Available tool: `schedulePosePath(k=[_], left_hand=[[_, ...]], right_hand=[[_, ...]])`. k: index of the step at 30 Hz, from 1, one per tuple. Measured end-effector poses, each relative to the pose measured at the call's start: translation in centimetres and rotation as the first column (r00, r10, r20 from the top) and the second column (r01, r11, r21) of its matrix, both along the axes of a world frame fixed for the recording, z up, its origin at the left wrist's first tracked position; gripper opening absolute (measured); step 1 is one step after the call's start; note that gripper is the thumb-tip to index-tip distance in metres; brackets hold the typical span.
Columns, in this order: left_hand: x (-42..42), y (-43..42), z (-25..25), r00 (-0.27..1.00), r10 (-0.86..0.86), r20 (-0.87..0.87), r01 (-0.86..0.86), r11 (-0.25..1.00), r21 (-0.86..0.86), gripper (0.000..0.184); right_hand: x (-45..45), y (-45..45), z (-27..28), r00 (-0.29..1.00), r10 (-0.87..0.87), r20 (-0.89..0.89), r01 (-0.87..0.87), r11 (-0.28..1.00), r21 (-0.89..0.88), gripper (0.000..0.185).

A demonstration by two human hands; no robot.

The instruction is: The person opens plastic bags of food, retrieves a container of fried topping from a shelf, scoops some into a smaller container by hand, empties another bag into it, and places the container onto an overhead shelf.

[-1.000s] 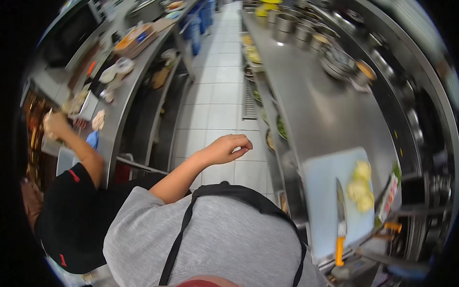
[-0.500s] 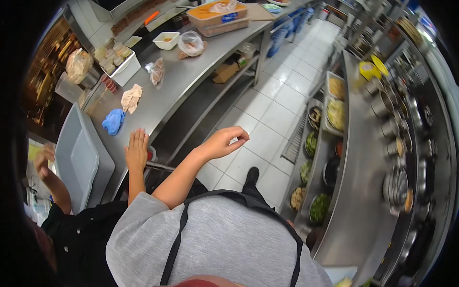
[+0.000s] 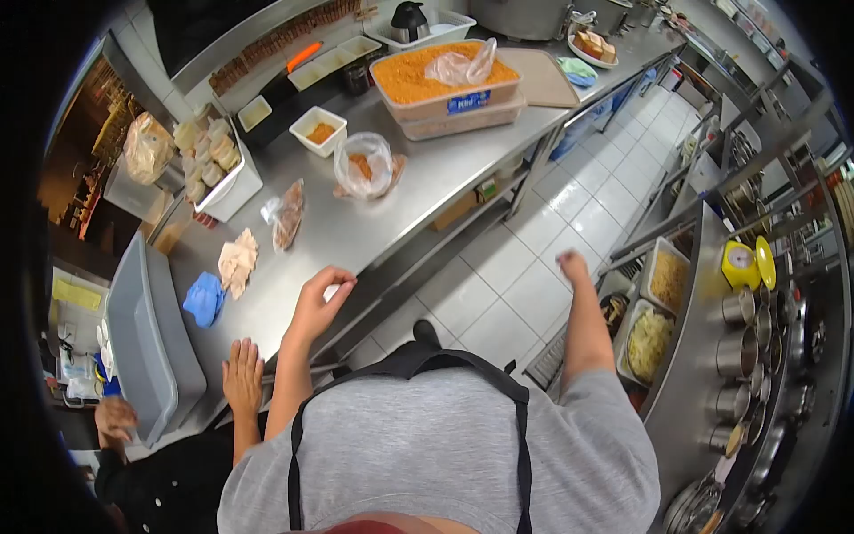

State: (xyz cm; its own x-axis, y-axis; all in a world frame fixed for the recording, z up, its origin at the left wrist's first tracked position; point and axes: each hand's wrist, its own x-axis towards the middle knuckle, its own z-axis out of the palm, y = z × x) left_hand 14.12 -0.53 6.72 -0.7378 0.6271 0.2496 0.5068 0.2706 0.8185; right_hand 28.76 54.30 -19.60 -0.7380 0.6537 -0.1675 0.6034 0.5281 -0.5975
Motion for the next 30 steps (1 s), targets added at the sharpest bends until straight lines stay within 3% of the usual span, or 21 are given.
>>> schedulePosePath(k=[2,3,4,7,9,10,11,13,17,19,20,21,23,24,27,28,30], left_hand=[[-2.3,-0.2,-1.2,0.993,0.09,0.076,-0.09,0.996,-0.005,0.008],[-3.5,-0.1,-1.2,0.994,0.074,0.081,-0.073,0.997,-0.024,0.008],[-5.2,0.5,-0.8,0.995,0.088,0.052,-0.088,0.996,-0.016,0.008],[-7.9,2.0,0.4,0.991,0.135,0.023,-0.135,0.991,0.01,0.008],[-9.8,3.1,2.2,0.982,0.187,-0.036,-0.186,0.982,0.029,0.007],[-10.4,3.2,2.8,0.976,0.213,-0.04,-0.212,0.977,0.031,0.007],[-10.9,3.2,2.8,0.976,0.214,-0.042,-0.213,0.977,0.023,0.007],[-12.3,2.9,2.5,0.953,0.3,-0.027,-0.3,0.954,0.022,0.007],[-14.1,3.7,1.3,0.873,0.47,0.127,-0.479,0.876,0.05,0.007],[-15.2,5.9,2.1,0.854,0.507,0.115,-0.516,0.854,0.065,0.007],[-15.7,7.0,2.5,0.848,0.519,0.107,-0.528,0.846,0.078,0.007],[-16.3,8.3,3.0,0.843,0.527,0.106,-0.535,0.842,0.066,0.007],[-18.1,11.4,4.6,0.863,0.505,0.032,-0.505,0.862,0.032,0.007],[-19.0,13.0,5.3,0.863,0.504,0.03,-0.505,0.863,0.023,0.007],[-21.1,17.6,7.5,0.887,0.459,-0.046,-0.457,0.888,0.052,0.008],[-21.6,18.9,8.3,0.905,0.415,-0.091,-0.414,0.91,0.038,0.008],[-22.4,20.7,9.6,0.914,0.381,-0.136,-0.383,0.924,0.012,0.008]], right_hand=[[-9.3,3.6,2.5,0.989,-0.012,-0.147,0.022,0.998,0.064,0.016],[-12.2,0.7,8.2,0.93,-0.104,-0.353,0.079,0.993,-0.083,0.017],[-15.4,1.4,9.7,0.931,-0.139,-0.338,0.105,0.987,-0.119,0.022],[-21.4,2.8,13.2,0.89,-0.169,-0.424,0.181,0.983,-0.012,0.038],[-25.2,5.4,14.4,0.726,-0.449,-0.52,0.458,0.881,-0.12,0.047],[-26.5,8.1,14.3,0.716,-0.544,-0.438,0.486,0.839,-0.246,0.051],[-27.5,11.0,13.1,0.717,-0.546,-0.434,0.485,0.837,-0.254,0.051],[-30.1,16.2,11.0,0.612,-0.676,-0.411,0.535,0.737,-0.414,0.061],[-32.8,19.9,13.6,0.723,-0.657,-0.212,0.592,0.748,-0.301,0.072],[-34.8,21.5,14.1,0.752,-0.636,-0.172,0.623,0.772,-0.126,0.077],[-35.7,22.7,14.2,0.797,-0.585,-0.152,0.594,0.804,0.022,0.08],[-36.6,23.7,14.0,0.803,-0.579,-0.142,0.587,0.809,0.016,0.08],[-38.1,25.6,14.7,0.928,-0.368,-0.057,0.371,0.924,0.089,0.081],[-39.1,25.6,14.3,0.941,-0.328,-0.088,0.339,0.912,0.231,0.08],[-39.6,23.8,16.3,0.951,-0.31,-0.005,0.301,0.917,0.262,0.075],[-39.1,24.5,16.8,0.951,-0.309,0.001,0.299,0.919,0.257,0.075],[-38.3,25.8,17.5,0.967,-0.233,-0.101,0.202,0.947,-0.249,0.065]])
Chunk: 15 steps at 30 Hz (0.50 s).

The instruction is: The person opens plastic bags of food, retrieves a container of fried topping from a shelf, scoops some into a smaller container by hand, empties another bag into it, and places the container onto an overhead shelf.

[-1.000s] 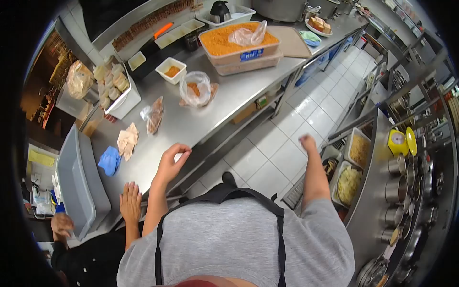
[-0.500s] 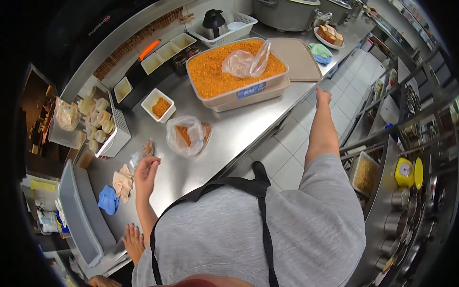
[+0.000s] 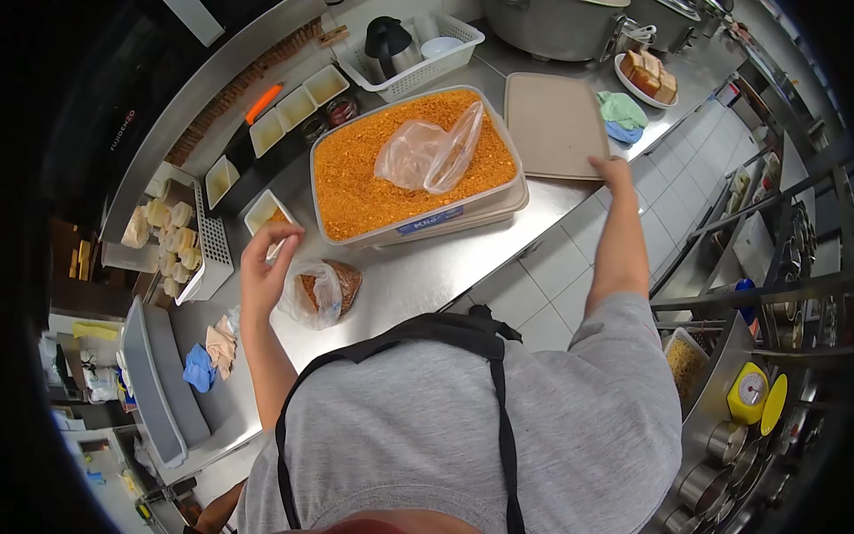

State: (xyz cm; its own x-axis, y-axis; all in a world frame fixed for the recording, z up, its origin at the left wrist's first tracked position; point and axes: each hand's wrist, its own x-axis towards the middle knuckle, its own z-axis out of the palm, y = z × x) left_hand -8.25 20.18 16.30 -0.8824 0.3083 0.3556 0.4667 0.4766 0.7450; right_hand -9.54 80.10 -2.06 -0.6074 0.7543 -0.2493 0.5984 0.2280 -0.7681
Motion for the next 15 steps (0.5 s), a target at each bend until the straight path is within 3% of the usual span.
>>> schedulePosePath(k=[1,2,5,6,8,9,10,11,12,13,15], left_hand=[[-0.3,0.5,0.5,0.999,-0.039,-0.003,0.039,0.999,-0.017,0.008],[-0.7,0.8,0.9,0.997,-0.078,-0.008,0.077,0.997,-0.031,0.008],[-2.4,1.0,1.5,0.996,-0.088,-0.017,0.087,0.996,-0.033,0.007],[-3.4,0.7,1.6,0.993,-0.113,0.028,0.113,0.994,-0.008,0.01],[-5.6,1.4,2.1,0.993,-0.083,-0.079,0.09,0.992,0.094,0.015],[-6.7,2.1,2.3,0.997,-0.048,-0.063,0.061,0.975,0.212,0.02],[-8.1,2.9,2.7,0.997,-0.039,-0.071,0.056,0.964,0.259,0.033],[-9.5,3.8,3.2,0.996,-0.016,0.087,-0.017,0.929,0.369,0.041],[-10.6,4.7,3.8,0.97,-0.011,0.242,-0.106,0.88,0.464,0.05],[-11.5,5.4,4.2,0.969,-0.008,0.246,-0.11,0.88,0.462,0.05],[-12.8,6.4,4.7,0.713,-0.426,0.557,-0.147,0.686,0.712,0.067]], right_hand=[[0.1,0.0,0.6,0.992,0.038,-0.121,-0.066,0.971,-0.229,0.06],[0.4,-0.5,1.9,0.991,0.05,-0.122,-0.078,0.969,-0.233,0.06],[2.7,-1.6,6.4,0.743,0.055,-0.667,-0.19,0.973,-0.131,0.031],[3.2,-2.3,7.8,0.742,0.063,-0.667,-0.202,0.97,-0.133,0.031],[4.1,-4.4,10.8,0.644,0.276,-0.714,-0.237,0.959,0.156,0.019],[4.2,-6.0,12.3,0.645,0.279,-0.711,-0.244,0.957,0.154,0.019],[4.2,-8.2,13.7,0.562,0.443,-0.698,-0.227,0.895,0.384,0.014],[4.1,-10.3,14.8,0.48,0.598,-0.642,-0.184,0.784,0.592,0.01],[3.8,-12.0,15.5,0.499,0.661,-0.56,-0.112,0.69,0.715,0.013],[3.5,-13.7,15.8,0.499,0.662,-0.559,-0.117,0.69,0.714,0.013],[3.1,-16.7,16.1,0.415,0.768,-0.489,-0.122,0.579,0.806,0.024]])
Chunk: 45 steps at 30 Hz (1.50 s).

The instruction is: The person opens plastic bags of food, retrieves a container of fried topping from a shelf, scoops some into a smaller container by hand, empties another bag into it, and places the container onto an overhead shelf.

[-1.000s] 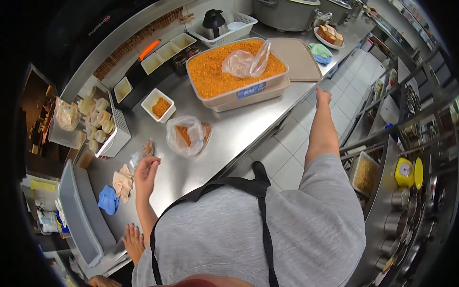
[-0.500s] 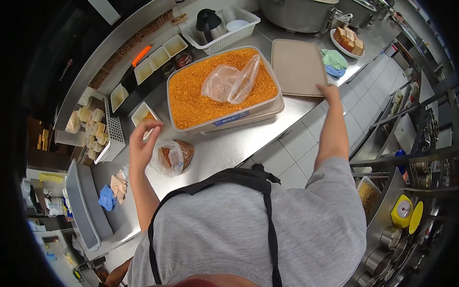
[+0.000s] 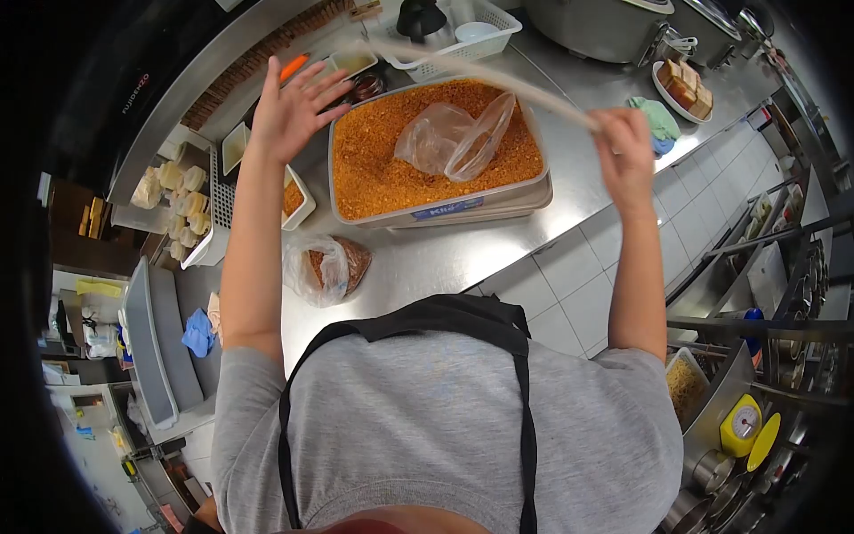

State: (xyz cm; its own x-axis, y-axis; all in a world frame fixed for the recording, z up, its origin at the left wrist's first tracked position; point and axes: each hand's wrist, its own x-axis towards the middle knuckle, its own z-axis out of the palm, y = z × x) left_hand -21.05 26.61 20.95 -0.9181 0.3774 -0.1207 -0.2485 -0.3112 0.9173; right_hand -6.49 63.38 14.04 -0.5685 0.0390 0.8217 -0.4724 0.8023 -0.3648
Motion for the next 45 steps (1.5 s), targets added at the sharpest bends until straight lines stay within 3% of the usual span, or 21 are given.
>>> schedulePosePath(k=[2,4,5,6,8,10,12,14,18,23,25,26,28,30,32,33,35,37,41,44,45], left_hand=[[-1.1,-0.1,-0.5,0.998,-0.03,0.059,0.026,0.998,0.06,0.064],[-1.5,-0.5,-1.9,0.991,-0.069,0.117,0.055,0.991,0.12,0.061],[-1.5,-0.9,-2.8,0.997,-0.057,0.053,0.059,0.997,-0.039,0.059],[-1.5,-1.3,-3.7,0.998,-0.055,-0.014,0.051,0.979,-0.197,0.057],[0.6,-1.8,-4.6,0.997,0.015,-0.071,-0.028,0.983,-0.183,0.054],[2.0,-2.3,-5.6,0.986,0.097,-0.139,-0.147,0.898,-0.414,0.055],[2.4,-3.4,-7.4,0.976,0.097,-0.197,-0.17,0.901,-0.4,0.056],[3.2,-4.2,-8.2,0.972,0.055,-0.229,-0.179,0.804,-0.567,0.058],[4.2,-4.8,-10.9,0.958,0.091,-0.272,-0.228,0.815,-0.532,0.059],[5.2,-3.8,-10.5,0.94,0.119,-0.319,-0.291,0.768,-0.571,0.061],[5.5,-3.8,-10.0,0.818,-0.069,-0.571,-0.511,0.37,-0.776,0.062],[4.8,-4.0,-10.4,0.817,-0.074,-0.572,-0.509,0.374,-0.776,0.062],[2.4,-4.8,-11.3,0.587,-0.222,-0.779,-0.679,0.388,-0.623,0.062],[0.1,-2.6,-9.3,0.578,-0.28,-0.766,-0.685,0.343,-0.643,0.062],[-2.2,-0.3,-9.0,0.569,-0.338,-0.749,-0.69,0.298,-0.659,0.063],[-3.5,0.8,-9.8,0.633,-0.379,-0.675,-0.639,0.235,-0.732,0.066],[-4.3,2.2,-10.9,0.688,-0.42,-0.592,-0.581,0.17,-0.796,0.07],[-3.8,2.9,-11.9,0.722,-0.462,-0.514,-0.58,0.0,-0.815,0.076],[-3.8,2.8,-12.1,0.723,-0.465,-0.511,-0.566,0.027,-0.824,0.077],[-3.4,3.1,-11.8,0.703,-0.442,-0.557,-0.609,0.03,-0.793,0.07],[-3.3,2.9,-11.8,0.606,-0.436,-0.665,-0.695,0.115,-0.71,0.065]], right_hand=[[-0.4,-1.7,-0.8,0.999,0.037,0.021,-0.041,0.977,0.208,0.035],[-0.6,-3.0,-2.5,0.984,0.152,0.091,-0.167,0.968,0.188,0.041],[-0.5,-3.3,-3.3,0.984,0.151,0.092,-0.166,0.969,0.185,0.041],[-0.3,-3.7,-4.0,0.958,0.198,0.205,-0.233,0.959,0.163,0.039],[0.0,-4.2,-4.6,0.915,0.249,0.317,-0.302,0.945,0.13,0.038],[-0.1,-4.3,-4.8,0.896,0.263,0.358,-0.308,0.948,0.075,0.038],[-0.5,-4.3,-4.8,0.883,0.266,0.387,-0.32,0.944,0.082,0.038],[-0.6,-4.1,-4.3,0.874,0.262,0.41,-0.328,0.94,0.097,0.039],[-0.9,-4.2,-3.9,0.815,0.322,0.481,-0.392,0.919,0.049,0.037],[-1.2,-4.3,-2.4,0.752,0.326,0.573,-0.37,0.928,-0.043,0.037],[-1.7,-3.9,-1.4,0.697,0.328,0.638,-0.426,0.905,-0.001,0.034],[-2.2,-3.7,-1.0,0.699,0.323,0.637,-0.419,0.908,0.0,0.034],[-4.4,-3.3,-0.5,0.619,0.35,0.703,-0.384,0.916,-0.117,0.035],[-7.9,-3.7,-0.4,0.773,0.252,0.582,-0.333,0.942,0.034,0.042],[-12.5,-4.2,-1.9,0.826,0.14,0.546,-0.214,0.974,0.075,0.051],[-15.0,-4.4,-3.4,0.828,0.139,0.544,-0.213,0.974,0.076,0.051],[-18.3,-5.1,-5.5,0.759,-0.173,0.628,-0.079,0.933,0.352,0.064],[-18.0,-5.5,-5.2,0.695,-0.184,0.695,-0.072,0.944,0.322,0.066],[-17.5,-6.7,-3.6,0.566,-0.226,0.793,-0.02,0.958,0.287,0.068],[-17.0,-7.3,-3.5,0.585,-0.34,0.737,0.033,0.917,0.397,0.069],[-17.0,-7.2,-4.1,0.578,-0.343,0.74,0.037,0.917,0.396,0.069]])
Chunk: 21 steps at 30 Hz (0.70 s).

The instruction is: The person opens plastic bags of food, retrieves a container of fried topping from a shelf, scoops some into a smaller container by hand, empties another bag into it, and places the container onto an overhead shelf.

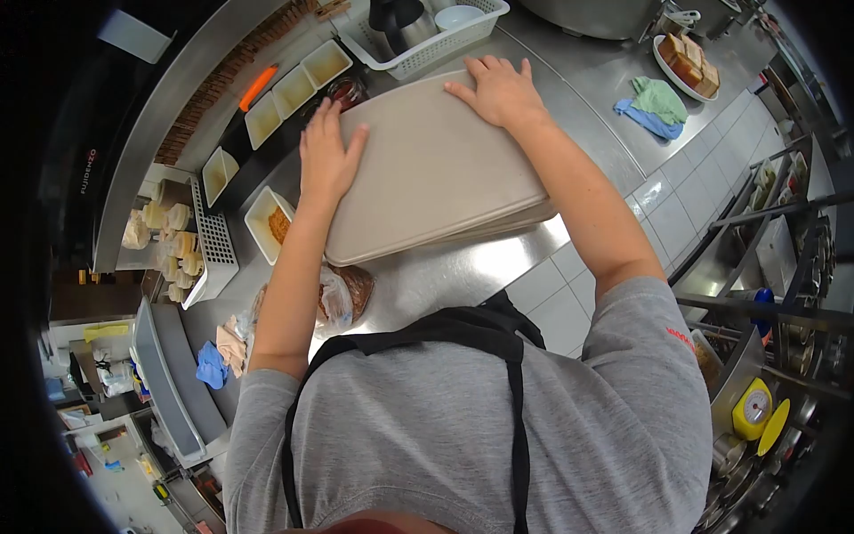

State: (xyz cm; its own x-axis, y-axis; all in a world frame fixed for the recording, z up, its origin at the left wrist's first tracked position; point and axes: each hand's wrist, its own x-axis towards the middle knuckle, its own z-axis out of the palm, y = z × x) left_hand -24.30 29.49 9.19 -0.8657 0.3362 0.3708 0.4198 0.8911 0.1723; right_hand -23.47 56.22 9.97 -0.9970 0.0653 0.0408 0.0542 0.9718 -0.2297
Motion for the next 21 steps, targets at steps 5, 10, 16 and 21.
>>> schedulePosePath(k=[5,10,16,21], left_hand=[[5.2,0.5,3.5,0.986,-0.061,-0.155,0.087,0.983,0.165,0.057],[9.0,0.2,1.7,0.999,-0.032,-0.017,0.033,0.999,0.009,0.061],[10.0,-2.2,1.3,0.992,0.061,-0.107,-0.013,0.915,0.403,0.066],[10.9,-4.5,-3.0,0.755,-0.139,0.641,-0.6,0.25,0.76,0.056]], right_hand=[[0.6,1.2,-0.7,0.894,-0.017,-0.448,-0.037,0.993,-0.111,0.067],[6.0,1.3,-0.8,0.95,-0.162,-0.266,0.101,0.968,-0.229,0.068],[5.9,3.9,-3.5,0.941,-0.311,-0.131,0.052,0.516,-0.855,0.075],[11.2,2.9,-2.0,0.977,-0.133,0.169,0.194,0.208,-0.959,0.063]])
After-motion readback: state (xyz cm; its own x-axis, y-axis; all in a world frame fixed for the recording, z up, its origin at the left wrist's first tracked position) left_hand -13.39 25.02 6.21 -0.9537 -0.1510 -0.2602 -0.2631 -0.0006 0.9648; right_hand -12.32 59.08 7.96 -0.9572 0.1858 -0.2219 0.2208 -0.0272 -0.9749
